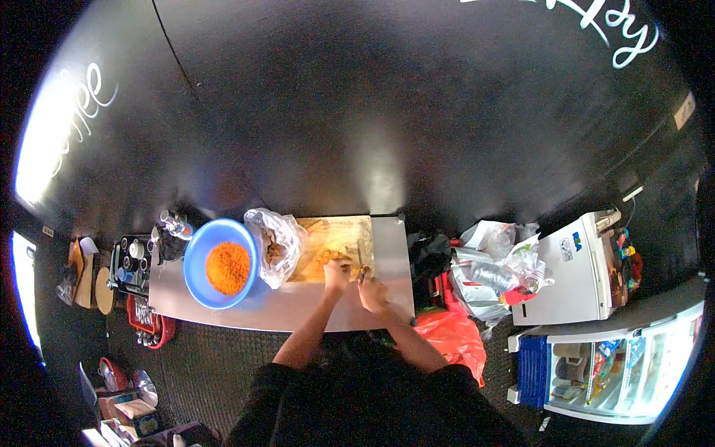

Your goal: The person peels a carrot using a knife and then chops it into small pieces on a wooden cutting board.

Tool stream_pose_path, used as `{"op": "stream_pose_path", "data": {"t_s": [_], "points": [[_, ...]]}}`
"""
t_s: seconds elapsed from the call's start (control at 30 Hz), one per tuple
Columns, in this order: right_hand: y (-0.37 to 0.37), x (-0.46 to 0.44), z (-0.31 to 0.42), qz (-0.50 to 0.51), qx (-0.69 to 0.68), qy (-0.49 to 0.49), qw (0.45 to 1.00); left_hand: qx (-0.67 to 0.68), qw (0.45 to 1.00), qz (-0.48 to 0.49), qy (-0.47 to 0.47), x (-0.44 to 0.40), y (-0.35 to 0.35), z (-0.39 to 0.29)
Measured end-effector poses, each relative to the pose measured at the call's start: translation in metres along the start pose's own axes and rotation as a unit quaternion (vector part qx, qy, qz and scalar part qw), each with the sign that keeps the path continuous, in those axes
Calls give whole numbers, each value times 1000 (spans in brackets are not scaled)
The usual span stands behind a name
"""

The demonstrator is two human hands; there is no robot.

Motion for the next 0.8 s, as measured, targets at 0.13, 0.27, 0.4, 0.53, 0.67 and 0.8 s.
{"op": "stream_pose_path", "data": {"t_s": [0.13, 0.27, 0.4, 0.53, 0.67, 0.8], "points": [[14, -12, -6, 50, -78, 23, 995, 24, 1000, -5, 2, 0, 14, -1], [30, -9, 1, 75, -124, 41, 989, 71, 996, -34, -49, -1, 38, -5], [25, 2, 8, 70, -138, 79, 985, 152, 986, -65, -4, 5, 58, 24], [19, 11, 15, 77, -152, 77, 982, -20, 999, -7, -46, 21, 72, 8], [16, 10, 14, 66, -137, 76, 985, 22, 999, -13, -41, 30, 60, 8], [10, 9, 11, 41, -110, 55, 992, -54, 997, -20, -46, 30, 59, -15]]}}
Point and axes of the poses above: each hand's wrist, its own x-axis away from the middle knuckle, its own y-axis out of the back of the hand, z = x × y, the point moved 3 cm from there along -x, towards the middle knuckle, and after that the axes turned 5 degrees about x, right-handed, at the moved point
